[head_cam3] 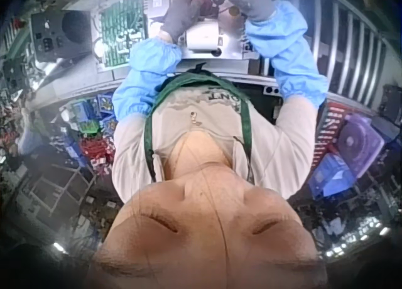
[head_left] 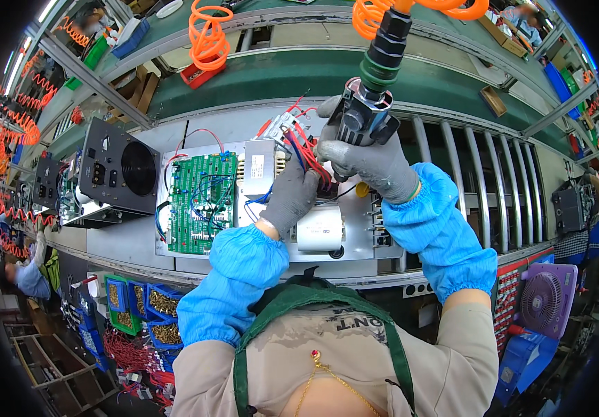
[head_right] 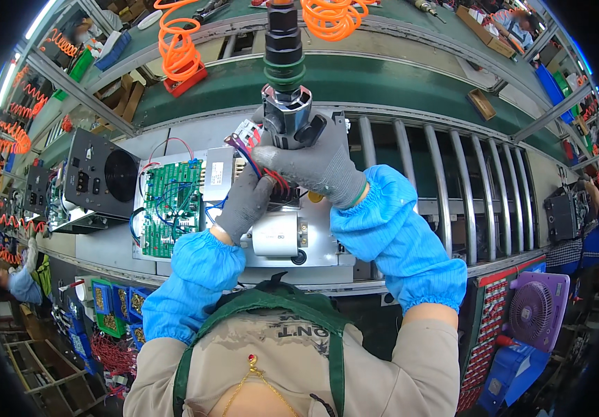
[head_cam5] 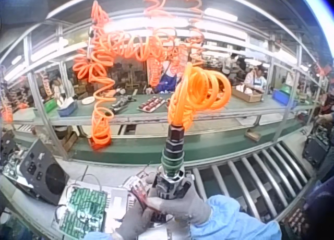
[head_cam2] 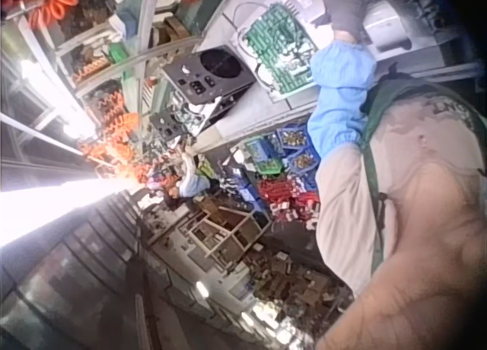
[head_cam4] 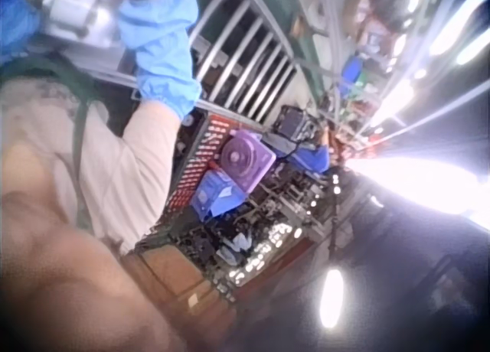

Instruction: The person assembles an electronic device on a factory workbench. They use a pneumatic screwdriver to secure components, a red-handled tool to strip wire ends, and a wrench to tighten connections. The person handles various colored wires and circuit boards throughout the process.

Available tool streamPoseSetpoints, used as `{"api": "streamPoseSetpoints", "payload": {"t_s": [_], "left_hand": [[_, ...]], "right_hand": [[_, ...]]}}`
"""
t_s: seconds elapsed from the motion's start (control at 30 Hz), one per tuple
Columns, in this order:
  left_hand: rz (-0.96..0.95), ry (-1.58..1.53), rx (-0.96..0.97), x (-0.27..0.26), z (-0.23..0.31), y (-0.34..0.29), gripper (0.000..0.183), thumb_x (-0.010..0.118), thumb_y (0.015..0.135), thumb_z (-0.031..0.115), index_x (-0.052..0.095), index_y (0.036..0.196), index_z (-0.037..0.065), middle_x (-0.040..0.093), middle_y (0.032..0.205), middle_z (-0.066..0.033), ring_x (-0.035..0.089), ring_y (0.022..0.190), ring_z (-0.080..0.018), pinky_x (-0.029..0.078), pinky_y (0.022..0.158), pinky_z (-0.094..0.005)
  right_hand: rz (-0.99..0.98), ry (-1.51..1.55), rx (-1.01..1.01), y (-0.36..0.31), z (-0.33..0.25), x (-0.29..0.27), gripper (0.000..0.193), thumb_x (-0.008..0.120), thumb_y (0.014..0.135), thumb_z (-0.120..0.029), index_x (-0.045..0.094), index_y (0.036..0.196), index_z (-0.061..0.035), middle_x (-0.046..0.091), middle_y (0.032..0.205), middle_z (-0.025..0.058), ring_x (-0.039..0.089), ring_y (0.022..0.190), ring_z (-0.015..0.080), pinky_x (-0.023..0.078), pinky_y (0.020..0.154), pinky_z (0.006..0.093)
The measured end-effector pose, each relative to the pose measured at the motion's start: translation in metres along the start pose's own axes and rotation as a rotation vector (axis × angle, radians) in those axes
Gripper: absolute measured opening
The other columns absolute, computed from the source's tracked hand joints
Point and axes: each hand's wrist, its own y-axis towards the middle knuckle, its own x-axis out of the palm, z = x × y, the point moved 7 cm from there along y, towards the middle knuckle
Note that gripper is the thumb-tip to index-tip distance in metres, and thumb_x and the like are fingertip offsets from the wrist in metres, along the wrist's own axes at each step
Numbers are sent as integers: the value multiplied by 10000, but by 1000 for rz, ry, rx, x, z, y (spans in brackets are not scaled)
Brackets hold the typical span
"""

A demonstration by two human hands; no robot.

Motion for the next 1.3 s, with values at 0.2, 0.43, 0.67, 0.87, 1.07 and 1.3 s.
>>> {"api": "streamPoseSetpoints", "payload": {"t_s": [0.2, 0.43, 0.67, 0.87, 1.07, 1.3], "left_hand": [[-192, 198, -213, 4, 6, -1, 416, 514, 833, 117, 454, 1231, 11, 601, 1091, -235, 594, 1027, -357, 458, 868, -399], [-6, 44, 54, 5, -4, -7, 420, 538, 813, 81, 454, 1220, 22, 611, 1039, -237, 591, 979, -387, 462, 831, -442], [16, -2, 72, 8, -5, -10, 319, 548, 806, 51, 495, 1121, 41, 633, 881, -223, 607, 845, -411, 470, 752, -476], [26, -11, 48, 6, 3, -12, 258, 547, 826, 65, 514, 1080, 38, 637, 894, -213, 612, 846, -403, 475, 741, -470], [39, 32, 64, 2, 12, -16, 253, 535, 834, 79, 514, 1083, 37, 628, 922, -216, 609, 857, -400, 477, 744, -469], [32, 52, 10, 5, 0, -15, 327, 534, 826, 68, 459, 1143, 31, 620, 902, -221, 605, 841, -407, 477, 736, -467]], "right_hand": [[-133, -156, -15, 3, -4, 7, 464, 730, 688, -103, 579, 1117, -9, 627, 866, 27, 565, 777, 84, 482, 737, 255], [-257, 49, 56, -8, 4, 11, 474, 707, 709, -67, 554, 1154, -15, 615, 874, 24, 575, 812, 94, 483, 782, 266], [-221, -56, -44, -12, 19, 3, 457, 734, 691, -18, 552, 1110, -37, 614, 873, 28, 581, 808, 93, 501, 724, 269], [-248, -91, -141, -15, 10, 6, 454, 714, 696, 13, 558, 1121, -21, 631, 878, 41, 604, 821, 102, 512, 724, 260], [-181, -90, -105, -9, 4, 4, 479, 714, 678, 14, 552, 1129, 11, 640, 839, 58, 619, 799, 116, 519, 766, 285], [-38, 73, -69, -5, 5, -6, 531, 698, 671, -20, 488, 1155, 37, 604, 813, 54, 598, 791, 134, 484, 863, 357]]}}
